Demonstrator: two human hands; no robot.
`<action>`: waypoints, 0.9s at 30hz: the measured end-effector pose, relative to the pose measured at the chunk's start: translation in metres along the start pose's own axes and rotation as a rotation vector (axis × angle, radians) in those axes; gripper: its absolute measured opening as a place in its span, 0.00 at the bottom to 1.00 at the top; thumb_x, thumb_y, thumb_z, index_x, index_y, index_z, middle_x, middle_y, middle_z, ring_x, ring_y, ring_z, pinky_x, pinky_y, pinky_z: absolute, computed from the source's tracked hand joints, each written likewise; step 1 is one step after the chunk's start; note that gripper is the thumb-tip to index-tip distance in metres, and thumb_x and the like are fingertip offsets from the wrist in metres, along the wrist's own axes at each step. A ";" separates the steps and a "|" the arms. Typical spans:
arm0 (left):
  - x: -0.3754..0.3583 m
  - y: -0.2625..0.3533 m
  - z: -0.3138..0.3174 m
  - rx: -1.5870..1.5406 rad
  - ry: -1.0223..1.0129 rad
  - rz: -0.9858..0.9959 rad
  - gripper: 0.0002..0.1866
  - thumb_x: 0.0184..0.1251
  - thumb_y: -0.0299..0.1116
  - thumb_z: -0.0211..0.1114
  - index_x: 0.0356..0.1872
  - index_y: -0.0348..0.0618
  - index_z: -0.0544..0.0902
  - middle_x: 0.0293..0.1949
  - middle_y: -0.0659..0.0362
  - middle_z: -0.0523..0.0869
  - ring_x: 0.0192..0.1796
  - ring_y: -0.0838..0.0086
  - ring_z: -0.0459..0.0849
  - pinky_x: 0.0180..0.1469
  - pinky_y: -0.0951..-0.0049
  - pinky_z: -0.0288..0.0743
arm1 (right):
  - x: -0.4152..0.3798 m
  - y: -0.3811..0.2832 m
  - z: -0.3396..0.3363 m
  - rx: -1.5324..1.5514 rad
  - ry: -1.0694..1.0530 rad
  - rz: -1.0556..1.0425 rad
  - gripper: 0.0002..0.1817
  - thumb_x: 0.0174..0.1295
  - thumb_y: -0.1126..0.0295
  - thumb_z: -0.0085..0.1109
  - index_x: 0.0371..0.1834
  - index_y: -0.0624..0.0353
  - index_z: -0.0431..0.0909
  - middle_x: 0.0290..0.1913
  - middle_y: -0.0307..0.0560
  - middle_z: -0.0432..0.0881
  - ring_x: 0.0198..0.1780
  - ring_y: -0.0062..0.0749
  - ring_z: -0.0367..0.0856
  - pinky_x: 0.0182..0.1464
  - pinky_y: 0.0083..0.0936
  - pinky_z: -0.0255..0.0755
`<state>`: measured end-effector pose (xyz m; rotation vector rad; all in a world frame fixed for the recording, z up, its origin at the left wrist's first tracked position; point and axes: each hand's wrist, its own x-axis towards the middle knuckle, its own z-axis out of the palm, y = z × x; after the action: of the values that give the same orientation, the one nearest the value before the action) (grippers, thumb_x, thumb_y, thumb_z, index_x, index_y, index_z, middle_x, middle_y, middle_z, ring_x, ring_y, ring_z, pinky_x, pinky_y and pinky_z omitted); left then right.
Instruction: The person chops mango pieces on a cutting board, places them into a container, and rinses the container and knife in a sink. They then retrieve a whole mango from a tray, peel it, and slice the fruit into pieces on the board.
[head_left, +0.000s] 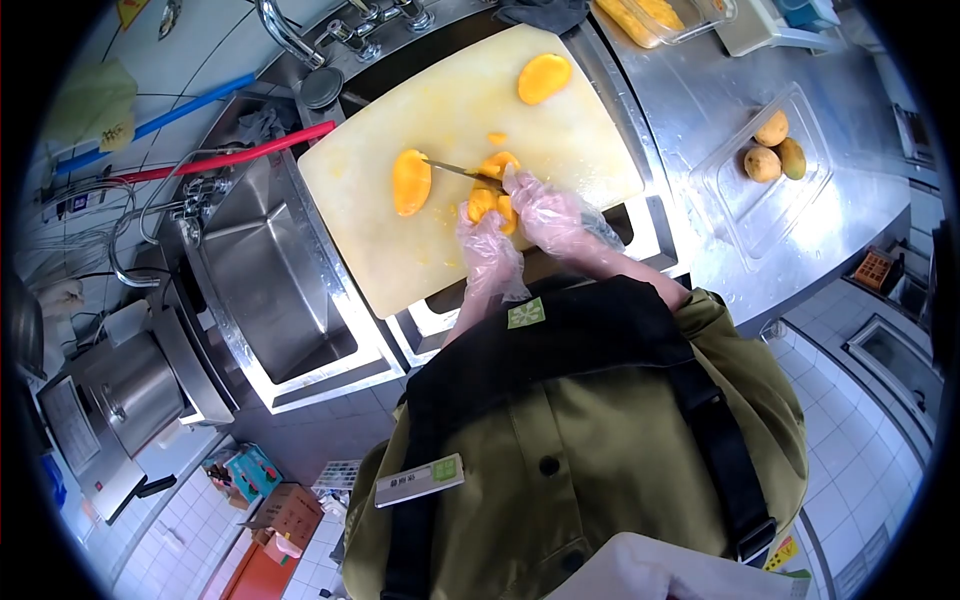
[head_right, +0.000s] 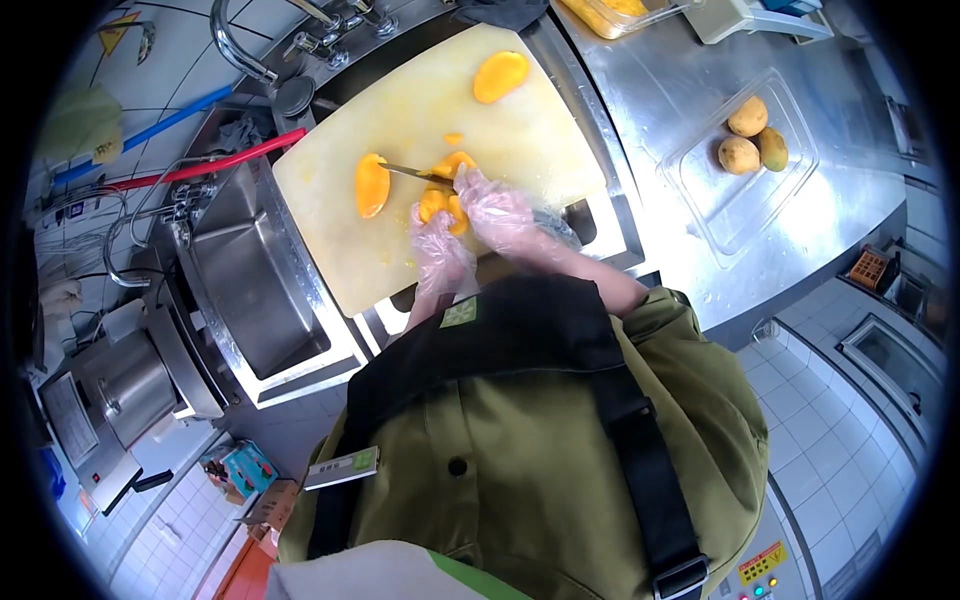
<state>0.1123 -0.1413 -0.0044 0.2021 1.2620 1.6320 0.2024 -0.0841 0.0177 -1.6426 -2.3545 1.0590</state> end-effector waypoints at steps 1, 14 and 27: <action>-0.003 0.005 0.002 -0.028 -0.002 -0.019 0.09 0.50 0.20 0.52 0.35 0.40 0.70 0.31 0.61 0.75 0.33 0.77 0.74 0.38 0.79 0.69 | 0.002 0.005 0.001 0.056 0.081 -0.080 0.15 0.62 0.65 0.37 0.48 0.60 0.67 0.40 0.54 0.75 0.34 0.49 0.76 0.37 0.39 0.69; 0.016 0.046 0.001 -0.053 -0.222 -0.246 0.13 0.53 0.20 0.54 0.42 0.40 0.72 0.38 0.61 0.76 0.41 0.76 0.76 0.45 0.76 0.71 | -0.017 0.011 -0.038 0.068 0.236 -0.303 0.09 0.57 0.73 0.47 0.40 0.64 0.71 0.37 0.58 0.73 0.39 0.53 0.73 0.41 0.38 0.68; 0.005 0.032 0.023 0.116 -0.200 0.065 0.13 0.60 0.22 0.49 0.47 0.39 0.67 0.43 0.60 0.73 0.43 0.81 0.72 0.46 0.78 0.68 | -0.045 0.010 -0.053 -0.277 0.183 -0.386 0.14 0.59 0.72 0.44 0.48 0.59 0.71 0.43 0.52 0.76 0.43 0.45 0.76 0.43 0.32 0.72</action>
<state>0.1058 -0.1211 0.0287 0.4710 1.2074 1.5522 0.2522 -0.0947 0.0660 -1.2083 -2.6285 0.5112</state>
